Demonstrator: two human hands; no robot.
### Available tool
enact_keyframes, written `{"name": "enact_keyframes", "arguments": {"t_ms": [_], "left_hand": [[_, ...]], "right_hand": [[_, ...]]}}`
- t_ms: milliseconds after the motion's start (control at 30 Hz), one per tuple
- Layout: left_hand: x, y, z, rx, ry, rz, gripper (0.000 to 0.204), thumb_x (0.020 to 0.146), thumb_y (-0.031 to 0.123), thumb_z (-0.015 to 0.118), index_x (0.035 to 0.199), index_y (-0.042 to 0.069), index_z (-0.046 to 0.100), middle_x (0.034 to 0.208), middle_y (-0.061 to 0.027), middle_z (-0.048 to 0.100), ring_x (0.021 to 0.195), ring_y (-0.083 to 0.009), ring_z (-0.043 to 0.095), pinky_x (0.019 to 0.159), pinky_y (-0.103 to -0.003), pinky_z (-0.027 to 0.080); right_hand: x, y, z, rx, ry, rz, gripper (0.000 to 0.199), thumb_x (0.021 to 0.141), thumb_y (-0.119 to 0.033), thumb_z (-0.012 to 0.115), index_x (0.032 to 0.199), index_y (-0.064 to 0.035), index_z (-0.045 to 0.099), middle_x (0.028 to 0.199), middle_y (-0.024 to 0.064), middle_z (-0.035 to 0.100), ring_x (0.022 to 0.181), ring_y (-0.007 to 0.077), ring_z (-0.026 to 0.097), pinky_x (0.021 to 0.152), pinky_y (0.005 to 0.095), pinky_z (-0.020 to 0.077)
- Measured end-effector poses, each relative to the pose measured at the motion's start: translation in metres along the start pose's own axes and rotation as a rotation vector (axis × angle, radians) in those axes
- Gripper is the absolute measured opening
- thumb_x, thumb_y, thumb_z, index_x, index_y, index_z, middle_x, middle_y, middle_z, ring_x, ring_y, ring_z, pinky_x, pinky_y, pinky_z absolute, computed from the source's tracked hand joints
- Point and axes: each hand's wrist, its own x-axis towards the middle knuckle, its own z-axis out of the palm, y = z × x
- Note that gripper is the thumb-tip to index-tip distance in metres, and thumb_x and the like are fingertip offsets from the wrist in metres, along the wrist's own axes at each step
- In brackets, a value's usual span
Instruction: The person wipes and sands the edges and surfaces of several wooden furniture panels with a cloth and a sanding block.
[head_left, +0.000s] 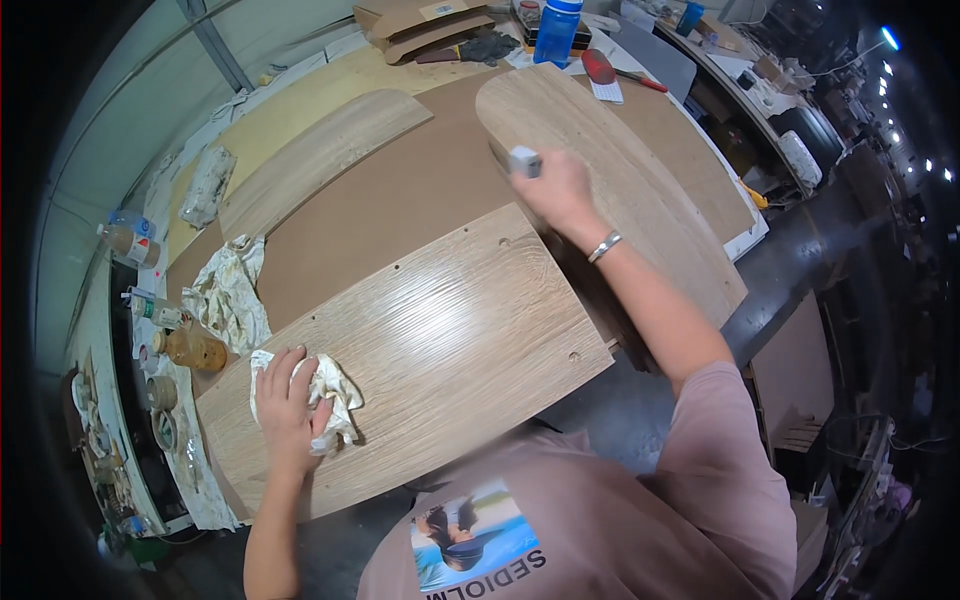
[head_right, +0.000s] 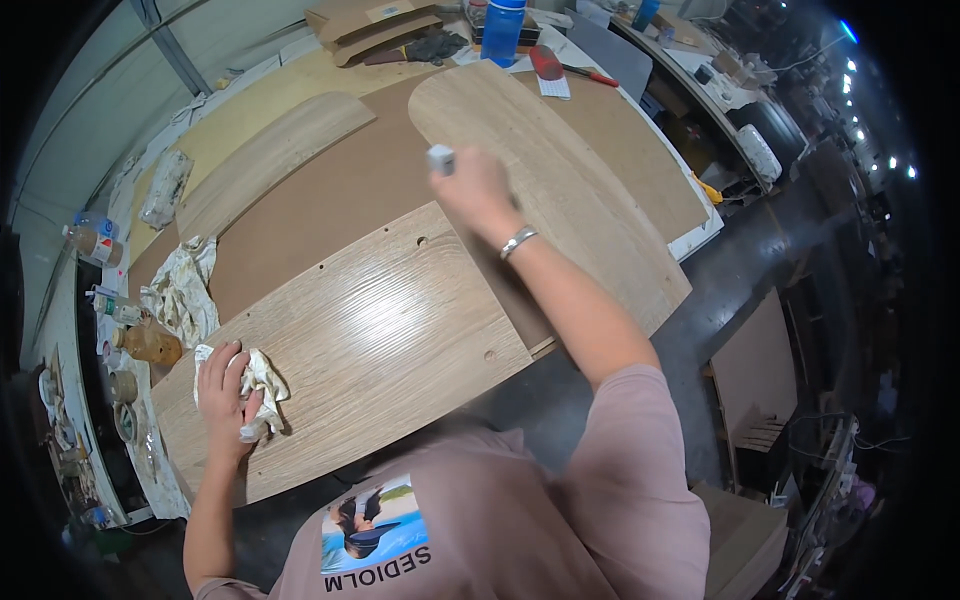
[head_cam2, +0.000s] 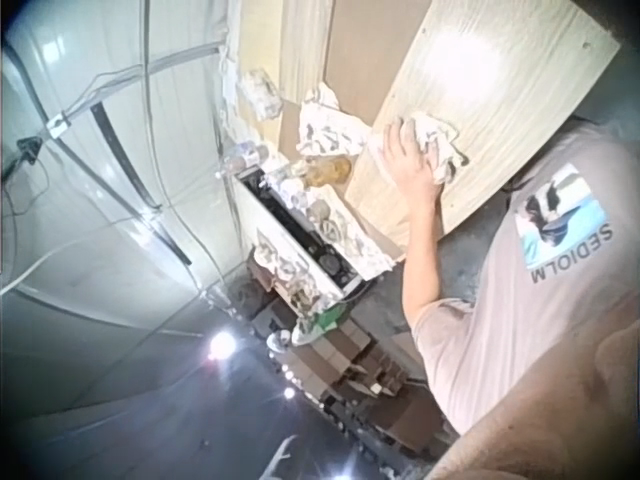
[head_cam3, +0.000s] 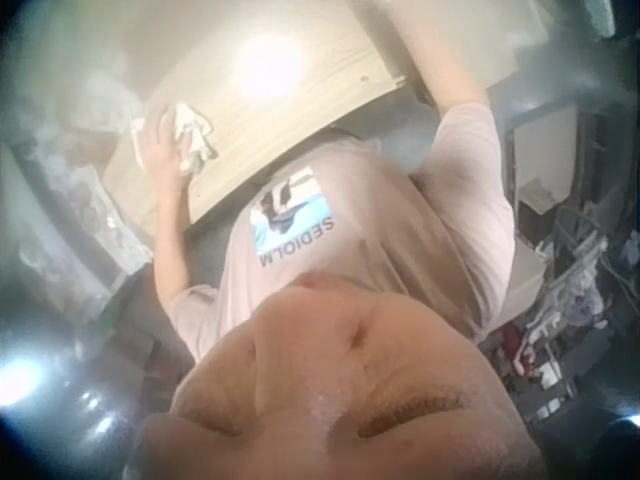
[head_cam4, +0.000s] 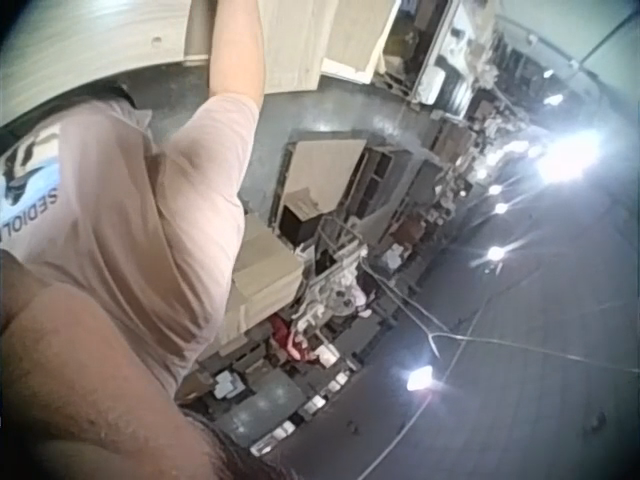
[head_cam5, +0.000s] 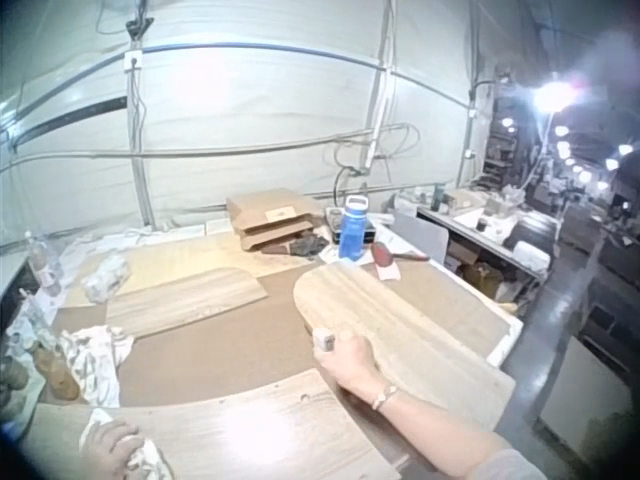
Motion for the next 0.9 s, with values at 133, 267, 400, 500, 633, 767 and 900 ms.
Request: {"name": "enact_keyframes", "arguments": {"t_ms": [133, 267, 400, 500, 633, 767, 900], "left_hand": [[0.001, 0.003, -0.001, 0.008, 0.019, 0.001, 0.047, 0.076, 0.023, 0.066, 0.119, 0.006, 0.06, 0.131, -0.0139, 0.056, 0.124, -0.0386, 0.049, 0.106, -0.054, 0.035], [0.005, 0.007, -0.004, -0.005, 0.023, 0.003, 0.046, 0.076, 0.023, 0.066, 0.117, 0.004, 0.061, 0.129, -0.0149, 0.057, 0.122, -0.0391, 0.05, 0.105, -0.052, 0.036], [0.002, 0.005, -0.003, -0.007, 0.026, -0.01, 0.046, 0.076, 0.023, 0.066, 0.117, 0.004, 0.06, 0.129, -0.0154, 0.057, 0.121, -0.0395, 0.05, 0.104, -0.052, 0.037], [0.002, 0.001, -0.001, -0.008, 0.031, 0.01, 0.045, 0.077, 0.023, 0.065, 0.117, 0.003, 0.06, 0.128, -0.0156, 0.057, 0.121, -0.0395, 0.051, 0.103, -0.051, 0.038], [0.005, 0.004, -0.002, -0.022, 0.039, 0.017, 0.045, 0.077, 0.023, 0.065, 0.117, 0.003, 0.06, 0.128, -0.0159, 0.057, 0.12, -0.0399, 0.051, 0.102, -0.051, 0.039], [0.003, 0.005, -0.002, -0.025, 0.013, -0.014, 0.044, 0.077, 0.022, 0.065, 0.116, 0.002, 0.06, 0.128, -0.0162, 0.057, 0.12, -0.0404, 0.051, 0.103, -0.051, 0.039], [0.001, 0.007, -0.003, -0.026, 0.024, -0.015, 0.043, 0.077, 0.018, 0.064, 0.116, 0.002, 0.059, 0.128, -0.0168, 0.057, 0.12, -0.0406, 0.05, 0.103, -0.051, 0.039]], "right_hand": [[0.005, 0.015, -0.01, 0.427, -0.02, -0.075, 0.022, 0.073, -0.019, 0.074, 0.08, 0.0014, 0.072, 0.068, 0.0148, 0.07, 0.064, 0.0246, 0.07, 0.062, 0.0348, 0.0535], [0.002, 0.019, 0.004, 0.596, -0.227, -0.08, 0.026, 0.07, -0.017, 0.076, 0.086, 0.0029, 0.07, 0.076, 0.0132, 0.07, 0.068, 0.0181, 0.067, 0.065, 0.0316, 0.0526], [-0.005, 0.039, -0.02, 0.583, -0.271, -0.214, 0.026, 0.074, -0.012, 0.077, 0.093, 0.005, 0.069, 0.082, 0.0068, 0.067, 0.072, 0.0116, 0.062, 0.065, 0.0269, 0.0505], [-0.017, 0.048, -0.024, 0.862, -0.292, -0.035, 0.024, 0.075, -0.009, 0.075, 0.094, 0.0037, 0.068, 0.084, 0.0089, 0.069, 0.072, 0.0159, 0.066, 0.066, 0.0315, 0.0524], [-0.005, 0.034, -0.018, 0.744, -0.333, -0.06, 0.025, 0.075, -0.004, 0.075, 0.098, 0.0025, 0.068, 0.086, 0.0072, 0.069, 0.077, 0.0149, 0.066, 0.069, 0.0308, 0.0529], [-0.015, 0.05, -0.02, 0.692, -0.443, -0.136, 0.027, 0.073, -0.004, 0.078, 0.098, 0.0013, 0.068, 0.087, 0.0064, 0.069, 0.085, 0.0141, 0.066, 0.076, 0.0293, 0.0523], [-0.044, 0.069, -0.043, 0.774, -0.529, -0.073, 0.026, 0.075, -0.007, 0.079, 0.099, -0.004, 0.068, 0.09, 0.0017, 0.068, 0.083, 0.0104, 0.062, 0.075, 0.0255, 0.0497]]}}
